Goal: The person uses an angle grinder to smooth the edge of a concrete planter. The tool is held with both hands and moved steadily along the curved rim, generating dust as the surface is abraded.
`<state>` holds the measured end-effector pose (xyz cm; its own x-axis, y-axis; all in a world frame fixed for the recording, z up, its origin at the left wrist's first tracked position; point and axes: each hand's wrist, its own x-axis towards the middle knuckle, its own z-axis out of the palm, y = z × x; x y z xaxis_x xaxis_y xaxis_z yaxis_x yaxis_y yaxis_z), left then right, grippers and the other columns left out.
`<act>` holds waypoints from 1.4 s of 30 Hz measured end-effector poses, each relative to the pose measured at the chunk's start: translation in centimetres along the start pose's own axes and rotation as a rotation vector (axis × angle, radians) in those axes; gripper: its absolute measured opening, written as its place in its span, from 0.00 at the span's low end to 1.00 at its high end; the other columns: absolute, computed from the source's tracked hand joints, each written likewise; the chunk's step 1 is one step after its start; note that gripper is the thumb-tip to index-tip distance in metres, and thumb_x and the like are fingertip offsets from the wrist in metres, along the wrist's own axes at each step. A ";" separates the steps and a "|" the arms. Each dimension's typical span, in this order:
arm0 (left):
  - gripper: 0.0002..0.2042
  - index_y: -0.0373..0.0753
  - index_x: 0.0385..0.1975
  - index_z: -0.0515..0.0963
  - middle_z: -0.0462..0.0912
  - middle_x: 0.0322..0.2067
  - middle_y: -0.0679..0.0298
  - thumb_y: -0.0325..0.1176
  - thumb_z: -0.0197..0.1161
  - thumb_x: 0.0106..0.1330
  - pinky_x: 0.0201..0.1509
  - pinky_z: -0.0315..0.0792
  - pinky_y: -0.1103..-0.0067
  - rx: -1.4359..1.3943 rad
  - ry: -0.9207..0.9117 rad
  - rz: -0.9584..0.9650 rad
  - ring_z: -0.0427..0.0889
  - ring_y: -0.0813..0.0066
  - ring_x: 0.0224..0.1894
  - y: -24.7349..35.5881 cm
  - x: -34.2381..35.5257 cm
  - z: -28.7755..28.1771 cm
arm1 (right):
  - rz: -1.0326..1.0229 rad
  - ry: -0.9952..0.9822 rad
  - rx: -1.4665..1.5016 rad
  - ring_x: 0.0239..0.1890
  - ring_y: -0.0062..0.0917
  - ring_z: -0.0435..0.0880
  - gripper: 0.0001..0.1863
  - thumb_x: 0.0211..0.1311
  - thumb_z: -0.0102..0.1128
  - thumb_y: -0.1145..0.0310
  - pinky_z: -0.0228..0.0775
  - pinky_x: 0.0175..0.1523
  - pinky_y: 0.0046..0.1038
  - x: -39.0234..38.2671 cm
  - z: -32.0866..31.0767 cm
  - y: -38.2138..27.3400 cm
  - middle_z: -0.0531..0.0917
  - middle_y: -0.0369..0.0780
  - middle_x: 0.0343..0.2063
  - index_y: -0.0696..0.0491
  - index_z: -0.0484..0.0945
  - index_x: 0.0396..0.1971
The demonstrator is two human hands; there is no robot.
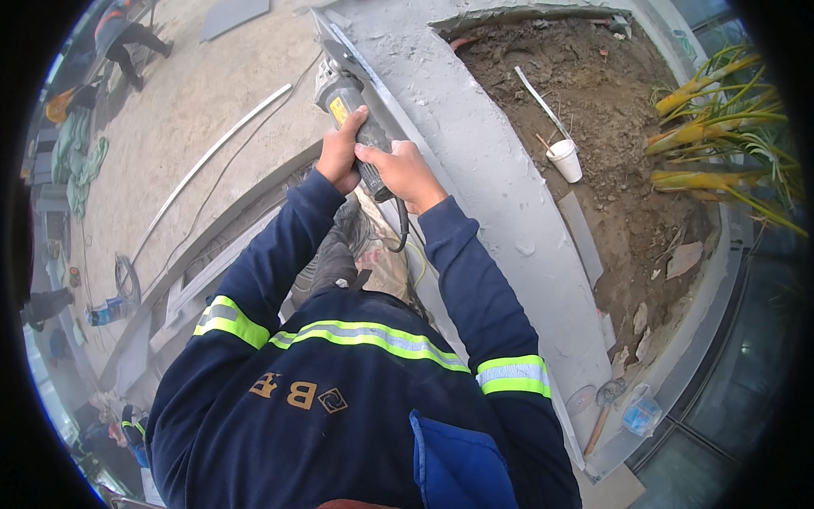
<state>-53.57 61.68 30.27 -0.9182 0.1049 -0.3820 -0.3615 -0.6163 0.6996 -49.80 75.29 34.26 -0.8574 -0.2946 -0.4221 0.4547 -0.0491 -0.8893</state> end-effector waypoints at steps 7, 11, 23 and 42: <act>0.12 0.34 0.46 0.75 0.81 0.33 0.62 0.35 0.63 0.71 0.33 0.79 0.75 -0.041 0.013 0.105 0.83 0.73 0.29 -1.9 -5.9 2.4 | -0.067 0.042 -0.008 0.26 0.17 0.82 0.20 0.68 0.64 0.61 0.76 0.31 0.22 -5.7 0.2 0.5 0.84 0.38 0.30 0.65 0.78 0.45; 0.12 0.35 0.47 0.73 0.81 0.35 0.62 0.35 0.62 0.72 0.36 0.79 0.74 -0.033 -0.021 0.076 0.83 0.73 0.32 -1.9 -6.2 2.3 | -0.054 0.053 -0.014 0.26 0.17 0.82 0.19 0.68 0.64 0.61 0.75 0.31 0.22 -5.7 -0.2 1.0 0.84 0.38 0.30 0.64 0.78 0.45; 0.15 0.31 0.46 0.75 0.83 0.33 0.59 0.37 0.66 0.69 0.34 0.80 0.71 -0.020 0.025 0.029 0.84 0.70 0.30 -0.6 0.1 0.2 | -0.001 0.019 -0.027 0.23 0.19 0.83 0.21 0.68 0.65 0.58 0.75 0.27 0.22 0.1 -0.5 0.4 0.84 0.40 0.28 0.65 0.79 0.41; 0.14 0.32 0.47 0.75 0.82 0.35 0.61 0.35 0.64 0.70 0.36 0.79 0.74 -0.033 -0.003 0.066 0.83 0.72 0.31 -1.5 -2.1 1.0 | -0.001 0.047 -0.050 0.22 0.18 0.82 0.20 0.67 0.65 0.58 0.73 0.26 0.22 -1.6 -0.8 1.0 0.84 0.39 0.27 0.64 0.78 0.41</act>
<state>-51.29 63.13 30.63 -0.9404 0.0654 -0.3336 -0.2944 -0.6477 0.7027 -48.13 76.48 33.87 -0.8688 -0.2492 -0.4279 0.4423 -0.0016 -0.8969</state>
